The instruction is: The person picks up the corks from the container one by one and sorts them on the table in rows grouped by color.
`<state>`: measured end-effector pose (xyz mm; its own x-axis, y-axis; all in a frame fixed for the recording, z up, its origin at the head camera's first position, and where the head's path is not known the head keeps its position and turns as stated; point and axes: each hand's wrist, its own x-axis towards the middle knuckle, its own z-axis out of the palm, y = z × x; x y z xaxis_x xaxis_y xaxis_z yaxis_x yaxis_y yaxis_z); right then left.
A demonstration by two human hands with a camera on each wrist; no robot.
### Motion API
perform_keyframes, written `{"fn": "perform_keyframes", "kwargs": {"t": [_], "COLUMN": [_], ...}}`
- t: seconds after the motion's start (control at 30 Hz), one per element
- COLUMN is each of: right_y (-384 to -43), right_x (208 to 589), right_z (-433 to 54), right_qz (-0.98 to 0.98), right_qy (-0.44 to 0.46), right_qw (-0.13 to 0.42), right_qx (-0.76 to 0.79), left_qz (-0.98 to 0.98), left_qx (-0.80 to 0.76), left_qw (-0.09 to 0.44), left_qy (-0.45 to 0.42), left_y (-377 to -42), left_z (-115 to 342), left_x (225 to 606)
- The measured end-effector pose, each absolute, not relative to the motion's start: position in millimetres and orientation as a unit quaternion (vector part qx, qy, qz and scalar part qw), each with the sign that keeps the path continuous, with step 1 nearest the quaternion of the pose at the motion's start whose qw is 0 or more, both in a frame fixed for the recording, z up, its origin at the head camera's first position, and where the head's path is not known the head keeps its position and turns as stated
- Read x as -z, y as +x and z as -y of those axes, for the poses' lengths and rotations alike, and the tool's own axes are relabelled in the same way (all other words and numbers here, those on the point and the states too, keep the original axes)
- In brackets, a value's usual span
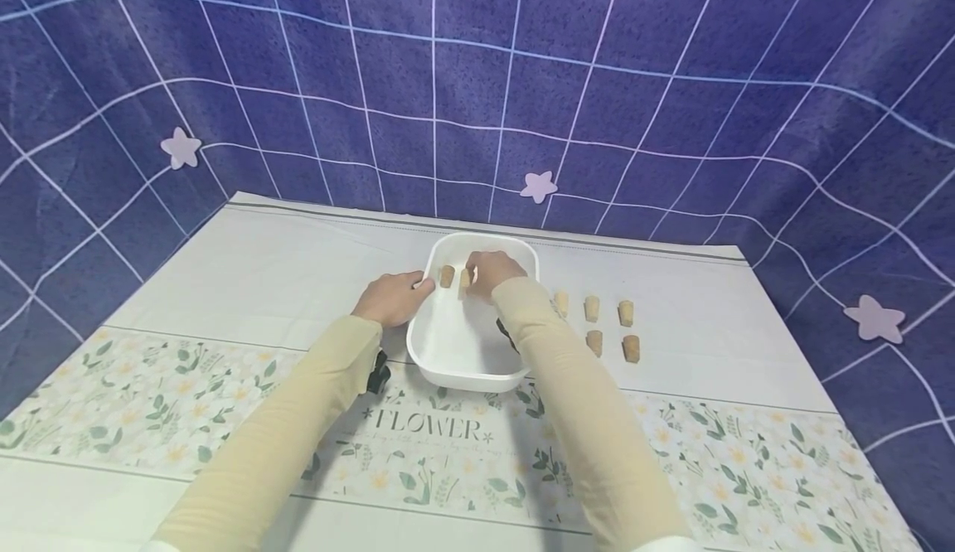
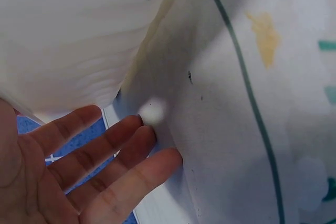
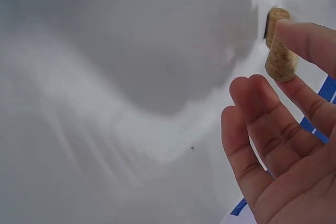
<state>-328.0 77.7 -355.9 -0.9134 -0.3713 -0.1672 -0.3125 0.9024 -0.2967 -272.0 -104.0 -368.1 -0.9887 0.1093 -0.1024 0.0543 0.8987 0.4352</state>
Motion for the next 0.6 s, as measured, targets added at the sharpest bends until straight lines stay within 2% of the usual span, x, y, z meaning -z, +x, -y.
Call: {"fn": "perform_keyframes", "kwargs": {"t": [0.6], "right_y": [-317.3], "right_x": [334.7], "right_z": [-80.4], "right_qz": [-0.963], "right_qy": [-0.194], "right_qw": [0.106], "right_qx": [0.156], "left_qz": [-0.973], "left_qx": [-0.216], "left_qw": [0.070], "left_qy": [0.044], "left_y": [-270.2], "left_z": [102.5], "left_x": [365.7]}}
